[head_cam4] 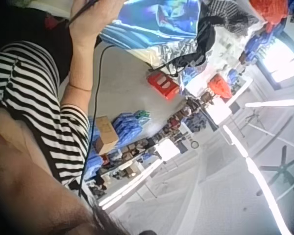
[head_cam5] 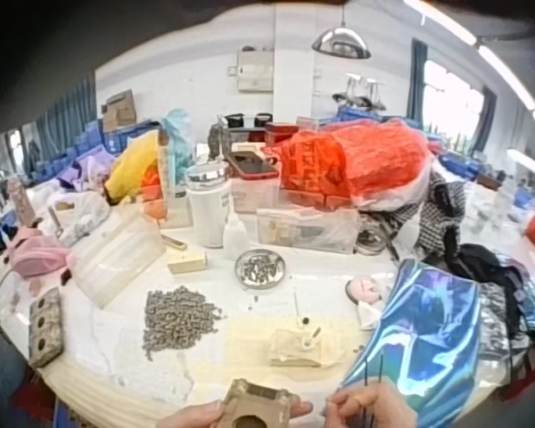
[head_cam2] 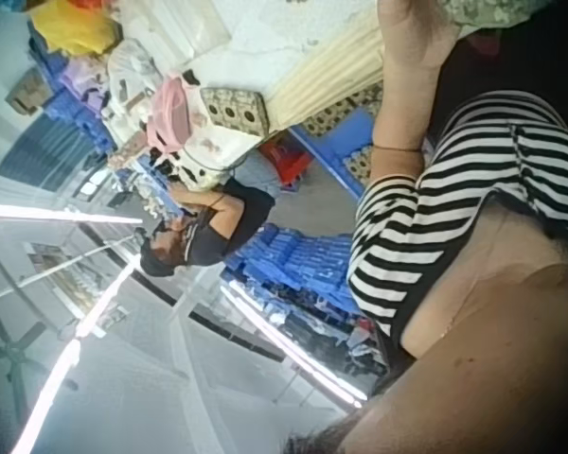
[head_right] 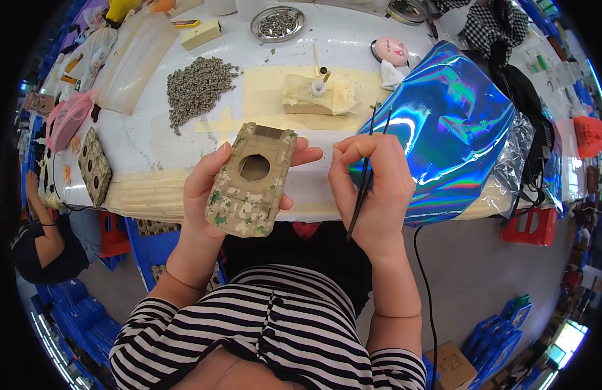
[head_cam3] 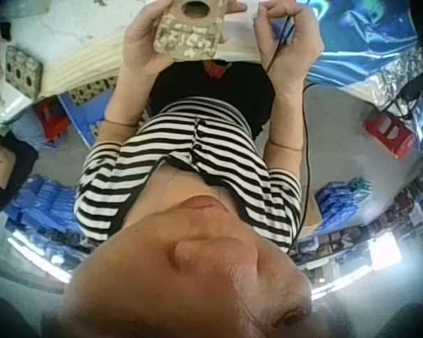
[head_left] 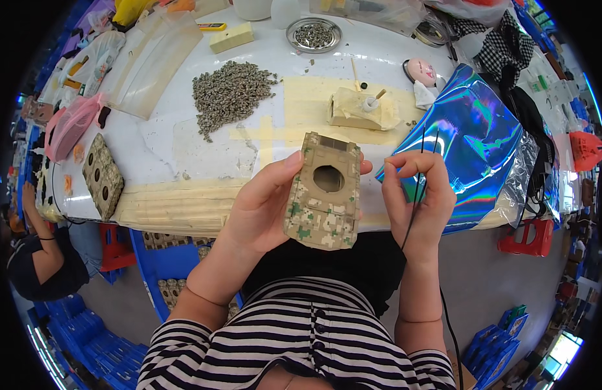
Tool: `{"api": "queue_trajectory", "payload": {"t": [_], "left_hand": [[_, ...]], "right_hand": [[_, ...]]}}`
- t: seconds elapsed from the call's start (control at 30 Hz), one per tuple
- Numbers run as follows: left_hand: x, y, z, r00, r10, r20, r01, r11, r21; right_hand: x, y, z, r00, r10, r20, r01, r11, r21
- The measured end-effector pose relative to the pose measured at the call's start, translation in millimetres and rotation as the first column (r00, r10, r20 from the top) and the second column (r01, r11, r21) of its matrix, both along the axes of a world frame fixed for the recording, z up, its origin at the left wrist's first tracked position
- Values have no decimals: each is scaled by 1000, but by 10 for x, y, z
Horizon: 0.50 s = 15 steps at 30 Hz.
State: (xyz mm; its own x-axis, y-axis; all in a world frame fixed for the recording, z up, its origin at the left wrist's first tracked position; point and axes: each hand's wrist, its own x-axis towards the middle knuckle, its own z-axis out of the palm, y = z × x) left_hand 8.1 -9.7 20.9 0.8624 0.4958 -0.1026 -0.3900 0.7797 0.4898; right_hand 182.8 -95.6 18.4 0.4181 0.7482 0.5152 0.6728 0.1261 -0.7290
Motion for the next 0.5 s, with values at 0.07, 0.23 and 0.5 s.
{"api": "queue_trajectory", "payload": {"t": [0.07,0.23,0.5], "left_hand": [[-44,20,-17,997,-30,70,30,1000,-2],[-72,-16,19,996,-1,-87,8,997,72],[-120,-46,16,988,-49,-144,70,987,146]], "right_hand": [[33,-32,5,1000,-1,2,1,999,-38],[4,-28,78,979,124,164,-123,992,-19],[-6,4,167,929,263,260,-225,960,-169]]}}
